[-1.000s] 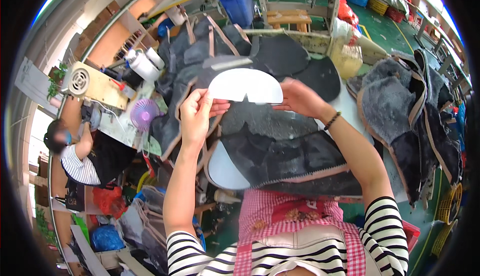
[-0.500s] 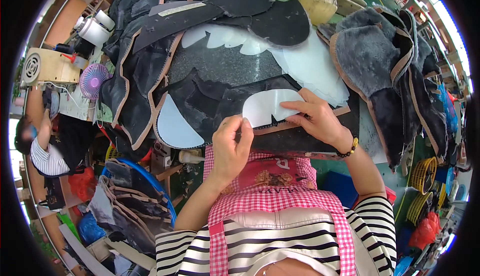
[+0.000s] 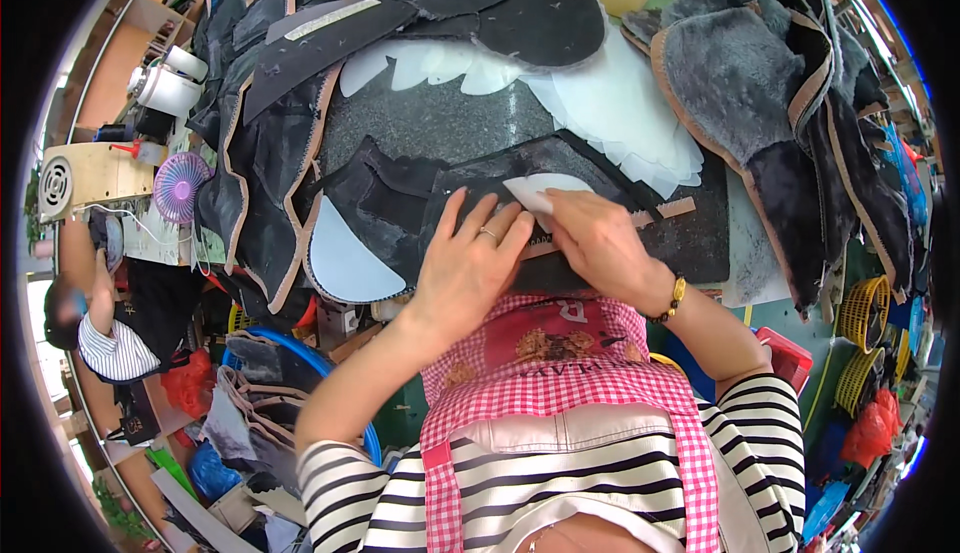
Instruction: The person inserts white foam insoles into black shoe uppers and then places gray fabric pieces inside the uppers. The person handles the items one at a time, turning them over and smoothing the inserts. The finished assemblies are placed into a yellow basket.
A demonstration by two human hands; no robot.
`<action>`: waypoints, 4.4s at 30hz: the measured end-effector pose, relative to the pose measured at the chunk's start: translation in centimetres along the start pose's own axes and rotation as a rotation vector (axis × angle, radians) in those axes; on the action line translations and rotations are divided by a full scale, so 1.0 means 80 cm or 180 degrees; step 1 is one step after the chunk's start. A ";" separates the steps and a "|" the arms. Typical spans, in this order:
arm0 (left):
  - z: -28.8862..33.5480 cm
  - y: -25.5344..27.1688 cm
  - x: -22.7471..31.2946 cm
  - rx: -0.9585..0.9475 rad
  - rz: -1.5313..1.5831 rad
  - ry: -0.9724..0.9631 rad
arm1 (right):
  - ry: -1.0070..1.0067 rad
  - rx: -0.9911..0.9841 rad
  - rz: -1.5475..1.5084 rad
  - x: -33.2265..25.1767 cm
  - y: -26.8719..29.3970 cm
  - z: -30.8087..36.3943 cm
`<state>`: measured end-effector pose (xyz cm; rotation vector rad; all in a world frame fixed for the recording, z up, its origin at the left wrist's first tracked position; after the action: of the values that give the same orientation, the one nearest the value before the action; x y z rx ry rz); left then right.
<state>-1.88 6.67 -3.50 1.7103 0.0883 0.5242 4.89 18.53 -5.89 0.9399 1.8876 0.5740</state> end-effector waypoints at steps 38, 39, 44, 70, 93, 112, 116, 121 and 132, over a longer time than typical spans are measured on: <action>-0.030 0.186 -0.029 0.1012 0.4385 0.0917 | 0.0326 0.0767 -0.4309 0.004 0.188 -0.126; -0.046 0.172 -0.018 0.0999 0.4669 0.0959 | 0.0206 0.0416 -0.4305 0.004 0.158 -0.100; -0.097 0.149 -0.005 -0.0218 0.4487 0.0267 | -0.0944 0.0827 -0.2695 -0.016 0.183 -0.082; 0.061 0.032 -0.095 0.0583 0.2172 0.1075 | 0.0103 -0.3483 -0.2045 -0.075 0.203 -0.095; 0.061 0.140 -0.101 -0.0791 0.3310 0.1866 | 0.0094 -0.3788 -0.3081 -0.088 0.009 -0.123; 0.078 0.148 -0.078 -0.0939 0.4065 0.1940 | 0.0191 -0.3594 -0.2855 -0.087 0.026 -0.121; 0.077 0.147 -0.071 -0.0990 0.3962 0.1911 | 0.0123 -0.3631 -0.2764 -0.083 0.026 -0.118; 0.082 0.146 -0.070 -0.0831 0.3868 0.2033 | 0.0234 -0.3581 -0.2298 -0.082 0.031 -0.123; 0.104 0.146 -0.052 -0.0779 0.3883 0.1890 | -0.0191 -0.2802 -0.2115 -0.115 0.041 -0.131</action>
<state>-5.01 -4.84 5.43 1.1583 -0.6103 1.8400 -0.54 13.04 6.17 -0.2334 1.5076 0.8260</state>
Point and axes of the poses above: each hand's wrist, its own z-axis away from the middle knuckle, its own y-axis out of the back of the hand, x = y × z, the point moved 6 cm from there along -z, towards the middle knuckle, and after that the axes turned 11 degrees about y, right-handed, at the moved point
